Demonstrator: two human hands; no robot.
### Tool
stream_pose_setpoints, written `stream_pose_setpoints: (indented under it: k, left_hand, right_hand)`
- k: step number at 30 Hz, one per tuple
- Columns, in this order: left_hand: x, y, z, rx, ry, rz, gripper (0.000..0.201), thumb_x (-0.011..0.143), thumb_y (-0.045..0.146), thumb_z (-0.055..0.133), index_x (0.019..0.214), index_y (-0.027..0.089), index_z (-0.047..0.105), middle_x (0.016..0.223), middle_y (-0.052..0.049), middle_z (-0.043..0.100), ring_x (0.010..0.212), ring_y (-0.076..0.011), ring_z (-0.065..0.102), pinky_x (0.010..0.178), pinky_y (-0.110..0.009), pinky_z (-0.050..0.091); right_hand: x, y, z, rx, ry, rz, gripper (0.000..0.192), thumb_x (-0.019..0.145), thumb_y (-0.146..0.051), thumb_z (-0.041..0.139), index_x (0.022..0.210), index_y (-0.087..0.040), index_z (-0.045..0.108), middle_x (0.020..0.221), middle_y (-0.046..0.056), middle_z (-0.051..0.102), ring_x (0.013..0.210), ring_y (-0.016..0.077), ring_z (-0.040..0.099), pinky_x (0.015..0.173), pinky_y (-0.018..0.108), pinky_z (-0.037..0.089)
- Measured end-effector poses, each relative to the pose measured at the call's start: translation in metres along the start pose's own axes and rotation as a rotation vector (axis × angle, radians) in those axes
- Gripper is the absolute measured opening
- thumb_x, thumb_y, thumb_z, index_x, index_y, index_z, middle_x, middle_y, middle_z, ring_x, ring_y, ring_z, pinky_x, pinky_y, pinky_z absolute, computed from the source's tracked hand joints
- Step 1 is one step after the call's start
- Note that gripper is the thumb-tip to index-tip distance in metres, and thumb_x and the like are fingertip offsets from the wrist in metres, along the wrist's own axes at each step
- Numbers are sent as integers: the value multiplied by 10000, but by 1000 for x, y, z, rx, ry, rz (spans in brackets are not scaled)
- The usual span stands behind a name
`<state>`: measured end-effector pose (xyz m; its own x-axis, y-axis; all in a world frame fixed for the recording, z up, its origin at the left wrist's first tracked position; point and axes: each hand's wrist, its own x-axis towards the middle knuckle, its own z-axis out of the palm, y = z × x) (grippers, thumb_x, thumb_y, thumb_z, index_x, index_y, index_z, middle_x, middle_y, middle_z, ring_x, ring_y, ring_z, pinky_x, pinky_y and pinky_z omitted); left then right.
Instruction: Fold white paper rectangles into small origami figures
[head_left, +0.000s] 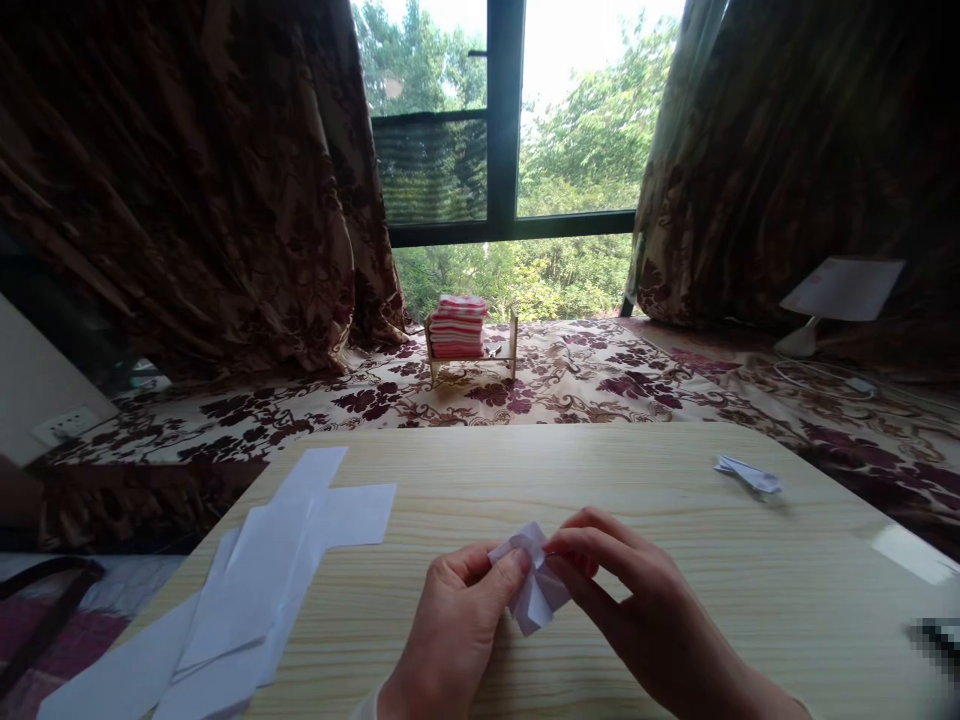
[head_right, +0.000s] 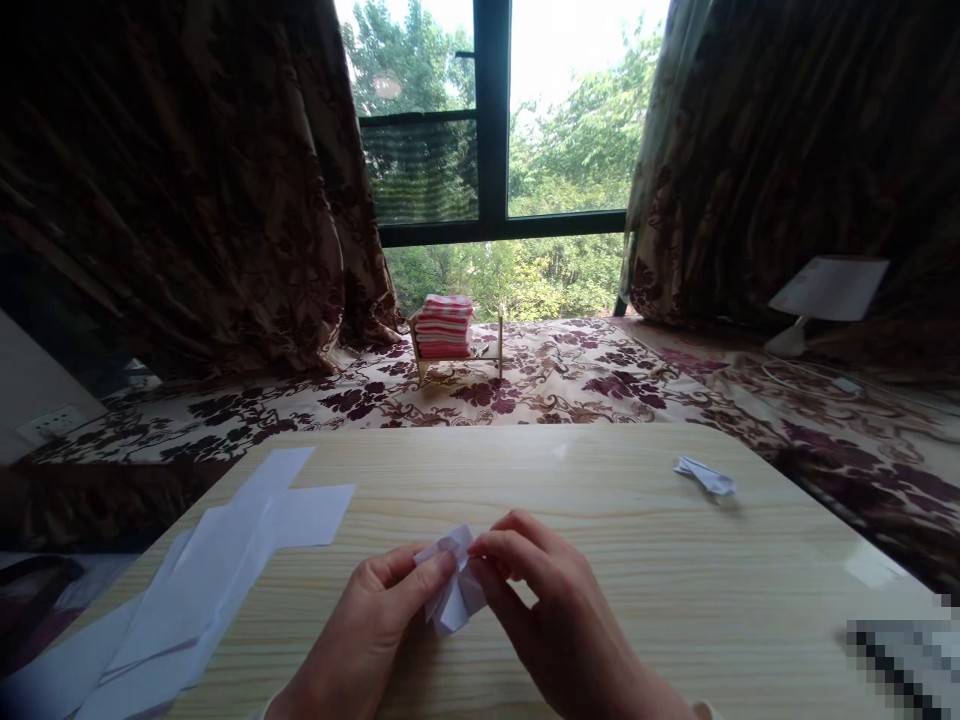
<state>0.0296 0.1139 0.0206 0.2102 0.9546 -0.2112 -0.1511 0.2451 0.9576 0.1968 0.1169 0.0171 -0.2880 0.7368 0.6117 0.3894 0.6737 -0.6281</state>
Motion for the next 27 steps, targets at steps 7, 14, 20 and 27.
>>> stream_pose_setpoints:
  k: [7, 14, 20, 27]
  left_hand:
    - [-1, 1, 3, 64, -13, 26, 351, 758, 459, 684, 832, 127, 768, 691, -29, 633, 708, -163, 503, 645, -255, 370]
    - [-3, 2, 4, 156, -55, 70, 361, 812, 451, 624, 837, 116, 757, 664, -20, 587, 678, -148, 462, 620, -253, 345]
    - [-5, 3, 8, 238, -41, 115, 358, 798, 457, 612, 746, 115, 705, 668, -18, 546, 662, -144, 440, 594, -250, 351]
    - [-9, 0, 8, 378, -10, 221, 312, 819, 403, 581, 670, 134, 638, 688, -19, 537, 684, -154, 473, 632, -263, 387]
  right_hand:
    - [-1, 0, 0, -2, -18, 48, 116, 908, -154, 548, 827, -199, 617, 740, 3, 565, 635, 115, 537, 579, 225, 449]
    - [0, 0, -1, 11, -25, 69, 144, 899, -149, 545, 780, -187, 616, 710, 0, 565, 611, 112, 539, 550, 221, 439]
    - [-2, 2, 0, 23, -34, 115, 152, 895, -158, 552, 756, -188, 608, 683, -11, 562, 596, 108, 525, 549, 222, 420]
    - [-1, 3, 1, 45, -47, 146, 147, 885, -162, 569, 752, -188, 624, 691, 1, 585, 614, 117, 539, 556, 228, 418]
